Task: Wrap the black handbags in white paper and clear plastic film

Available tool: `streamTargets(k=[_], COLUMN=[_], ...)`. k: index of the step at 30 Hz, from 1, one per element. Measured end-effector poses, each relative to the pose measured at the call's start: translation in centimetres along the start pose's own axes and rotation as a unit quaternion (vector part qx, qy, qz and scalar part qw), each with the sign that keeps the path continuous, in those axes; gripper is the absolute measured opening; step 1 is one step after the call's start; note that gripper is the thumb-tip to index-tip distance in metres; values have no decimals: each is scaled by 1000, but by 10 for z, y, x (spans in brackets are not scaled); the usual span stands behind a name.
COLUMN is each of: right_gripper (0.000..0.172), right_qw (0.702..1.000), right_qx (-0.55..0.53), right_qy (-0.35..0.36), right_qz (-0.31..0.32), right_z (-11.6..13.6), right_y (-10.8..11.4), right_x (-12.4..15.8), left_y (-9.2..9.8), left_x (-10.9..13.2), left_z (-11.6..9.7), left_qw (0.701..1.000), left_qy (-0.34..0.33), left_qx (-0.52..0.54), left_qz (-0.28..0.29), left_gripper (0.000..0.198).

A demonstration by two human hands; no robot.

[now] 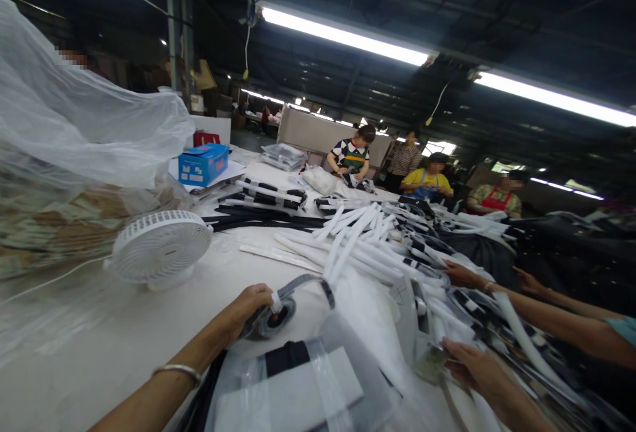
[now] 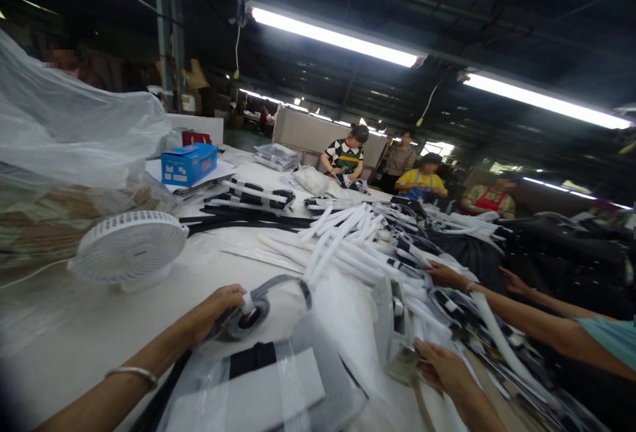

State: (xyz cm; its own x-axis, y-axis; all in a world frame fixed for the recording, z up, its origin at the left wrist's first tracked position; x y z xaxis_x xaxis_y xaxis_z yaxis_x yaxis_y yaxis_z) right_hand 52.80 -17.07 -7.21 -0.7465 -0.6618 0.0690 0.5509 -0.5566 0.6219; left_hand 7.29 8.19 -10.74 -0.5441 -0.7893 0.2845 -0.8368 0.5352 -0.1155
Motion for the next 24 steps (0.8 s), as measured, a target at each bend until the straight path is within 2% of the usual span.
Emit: streamTargets(k=[3,10,14,18,24], right_gripper=[38,42,47,44,40], right_qw=[993,991,989,988,980], right_qx=[-73,-78,-87,-112,-167], right_qy=[-69,-79,-104,-102,-93], right_qz=[68,74,60,14,-48], right_z=[-5,13,10,3,-8], right_y=[-9,-7,-11,-6,9], right_x=[3,7,3,-1,22], left_y=[-2,-4,-3,-3,-4], left_x=[3,7,8,8,7], left_z=[-4,-5,-7,-10,-9], left_qw=[1000,1000,1000,1000,1000], left_qy=[-6,-3,-8,-21,-6], left_qx=[-4,-13,-21,-22,-11], left_qz=[0,4,-3,-8,-1], left_gripper=[25,25,24,25,25])
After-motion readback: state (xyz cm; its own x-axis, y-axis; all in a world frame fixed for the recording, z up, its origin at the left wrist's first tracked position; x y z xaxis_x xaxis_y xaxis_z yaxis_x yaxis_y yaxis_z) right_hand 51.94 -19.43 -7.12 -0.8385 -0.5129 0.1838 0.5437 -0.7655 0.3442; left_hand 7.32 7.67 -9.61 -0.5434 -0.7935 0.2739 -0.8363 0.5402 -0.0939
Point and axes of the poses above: each hand's wrist, its own x-axis away from the middle knuckle, its own y-axis out of the back of the hand, z = x × y, the point moved 7 cm from there along -x, towards the middle knuckle, and after that the axes turned 1 degree about z, right-handed, at the moved point
